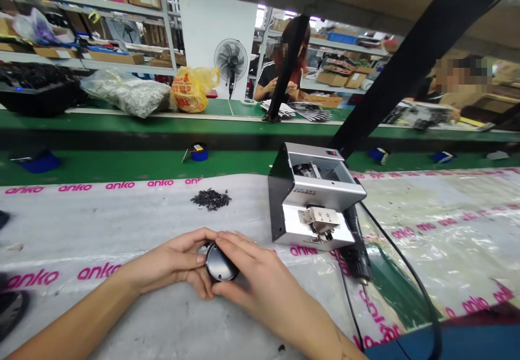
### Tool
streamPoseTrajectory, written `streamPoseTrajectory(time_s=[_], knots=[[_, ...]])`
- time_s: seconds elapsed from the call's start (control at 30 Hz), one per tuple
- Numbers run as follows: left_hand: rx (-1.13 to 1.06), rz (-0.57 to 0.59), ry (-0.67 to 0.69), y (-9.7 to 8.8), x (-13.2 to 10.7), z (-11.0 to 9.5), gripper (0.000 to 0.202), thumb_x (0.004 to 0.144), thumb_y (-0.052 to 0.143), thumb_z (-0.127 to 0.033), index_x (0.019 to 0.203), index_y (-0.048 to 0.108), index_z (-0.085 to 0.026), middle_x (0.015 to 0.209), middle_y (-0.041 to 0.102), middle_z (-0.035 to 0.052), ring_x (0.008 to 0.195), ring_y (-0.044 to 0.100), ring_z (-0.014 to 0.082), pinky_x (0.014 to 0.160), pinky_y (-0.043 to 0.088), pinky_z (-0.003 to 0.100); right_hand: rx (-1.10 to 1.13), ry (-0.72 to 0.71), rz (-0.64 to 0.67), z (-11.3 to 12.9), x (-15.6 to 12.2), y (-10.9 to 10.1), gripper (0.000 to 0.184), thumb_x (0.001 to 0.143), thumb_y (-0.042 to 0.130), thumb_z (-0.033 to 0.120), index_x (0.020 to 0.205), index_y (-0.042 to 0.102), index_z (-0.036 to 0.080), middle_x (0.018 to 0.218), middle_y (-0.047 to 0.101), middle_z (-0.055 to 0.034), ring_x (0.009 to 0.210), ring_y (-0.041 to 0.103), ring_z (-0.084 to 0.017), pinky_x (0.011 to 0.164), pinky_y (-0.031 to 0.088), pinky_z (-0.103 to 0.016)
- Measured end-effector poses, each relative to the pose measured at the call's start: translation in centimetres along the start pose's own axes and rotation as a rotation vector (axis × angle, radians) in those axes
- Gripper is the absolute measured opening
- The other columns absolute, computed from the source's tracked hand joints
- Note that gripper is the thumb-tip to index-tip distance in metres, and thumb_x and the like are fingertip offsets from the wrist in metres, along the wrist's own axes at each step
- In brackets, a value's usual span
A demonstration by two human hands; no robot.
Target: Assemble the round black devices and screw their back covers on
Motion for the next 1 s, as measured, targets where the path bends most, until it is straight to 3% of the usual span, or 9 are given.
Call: streamPoseTrajectory(time_s=[0.33, 0.5, 0.57, 0.67, 0.73, 0.8, 0.87, 0.97, 1.0], knots=[[-0.030, 0.031, 0.002, 0.0, 0.3, 0.2, 0.036, 0.091, 0.062, -0.024, 0.125, 0.053, -0.018, 0.080, 0.073, 0.0069, 0.073, 0.075, 0.0190, 0.072, 0.057, 0.029, -0.038, -0.011, -0.077, 0.3, 0.1, 0.4, 0.068, 0.082, 0.073, 0.019, 0.143, 0.045, 0.030, 0.140, 0.057, -0.0064, 0.125, 0.057, -0.026, 0.103, 0.052, -0.040], [0.029, 0.032, -0.005, 0.3, -0.1, 0.1, 0.048, 0.086, 0.068, -0.025, 0.130, 0.049, -0.018, 0.081, 0.074, 0.0075, 0.075, 0.075, 0.0206, 0.077, 0.057, 0.033, -0.106, 0.043, -0.003, 0.1, 0.6, 0.3, 0.066, 0.078, 0.078, 0.022, 0.137, 0.050, 0.027, 0.135, 0.061, -0.0061, 0.121, 0.060, -0.026, 0.101, 0.054, -0.042], [0.120, -0.026, 0.001, 0.5, 0.1, 0.2, 0.046, 0.087, 0.068, -0.029, 0.127, 0.048, -0.018, 0.074, 0.073, 0.0052, 0.070, 0.075, 0.0193, 0.071, 0.058, 0.031, -0.159, 0.066, 0.023, 0.3, 0.9, 0.4, 0.067, 0.077, 0.079, 0.023, 0.138, 0.051, 0.025, 0.136, 0.061, -0.0073, 0.124, 0.058, -0.029, 0.102, 0.052, -0.047], [0.314, -0.256, 0.010, -0.1, 0.4, 0.4, 0.035, 0.089, 0.063, -0.040, 0.112, 0.048, -0.019, 0.056, 0.063, -0.0030, 0.048, 0.067, 0.0142, 0.045, 0.050, 0.018, -0.178, 0.085, 0.035, 0.8, 0.9, 0.8, 0.073, 0.078, 0.078, 0.026, 0.143, 0.045, 0.023, 0.140, 0.057, -0.0082, 0.130, 0.051, -0.031, 0.106, 0.048, -0.050], [0.374, -0.342, 0.032, 0.0, 0.6, 0.4, 0.034, 0.089, 0.061, -0.046, 0.106, 0.046, -0.021, 0.067, 0.066, -0.0022, 0.041, 0.063, 0.0112, 0.036, 0.044, 0.015, -0.133, 0.078, 0.016, 1.1, 0.4, 0.6, 0.074, 0.079, 0.077, 0.031, 0.144, 0.044, 0.023, 0.143, 0.054, -0.0079, 0.133, 0.048, -0.029, 0.108, 0.046, -0.048], [0.380, -0.336, 0.040, 0.6, 0.8, 0.5, 0.038, 0.086, 0.063, -0.050, 0.106, 0.047, -0.022, 0.093, 0.069, 0.0030, 0.043, 0.065, 0.0101, 0.034, 0.045, 0.016, -0.063, 0.045, -0.064, 0.9, -0.6, -0.9, 0.062, 0.083, 0.073, 0.039, 0.139, 0.050, 0.025, 0.142, 0.055, -0.0066, 0.133, 0.049, -0.027, 0.108, 0.047, -0.044], [0.377, -0.350, 0.024, 0.6, 0.8, 0.5, 0.042, 0.083, 0.065, -0.054, 0.107, 0.048, -0.023, 0.107, 0.066, 0.0054, 0.044, 0.067, 0.0103, 0.035, 0.047, 0.016, -0.043, 0.080, -0.308, -1.0, -2.8, -5.1, 0.042, 0.090, 0.062, 0.045, 0.127, 0.059, 0.025, 0.135, 0.061, -0.0068, 0.126, 0.056, -0.025, 0.104, 0.049, -0.041], [0.391, -0.420, 0.007, -0.1, 0.8, 0.4, 0.047, 0.081, 0.066, -0.057, 0.108, 0.050, -0.023, 0.109, 0.066, 0.0066, 0.044, 0.067, 0.0108, 0.036, 0.049, 0.016, -0.233, 0.540, -0.821, -8.1, -9.5, -13.3, 0.041, 0.097, 0.038, 0.048, 0.116, 0.061, 0.019, 0.119, 0.065, -0.0144, 0.106, 0.064, -0.027, 0.095, 0.050, -0.043], [0.396, -0.424, 0.000, -0.1, 1.1, 0.4, 0.048, 0.080, 0.067, -0.058, 0.108, 0.050, -0.023, 0.111, 0.066, 0.0074, 0.043, 0.067, 0.0109, 0.036, 0.048, 0.016, -0.311, 0.784, -0.823, -11.1, -11.6, -14.8, 0.048, 0.097, 0.032, 0.049, 0.122, 0.057, 0.017, 0.121, 0.062, -0.0174, 0.104, 0.064, -0.029, 0.095, 0.048, -0.046]])
Point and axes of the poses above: each hand's wrist, its own x-axis towards the middle knuckle, its own y-axis out of the palm, z = x × y, the point moved 9 cm from there along x, towards the middle knuckle
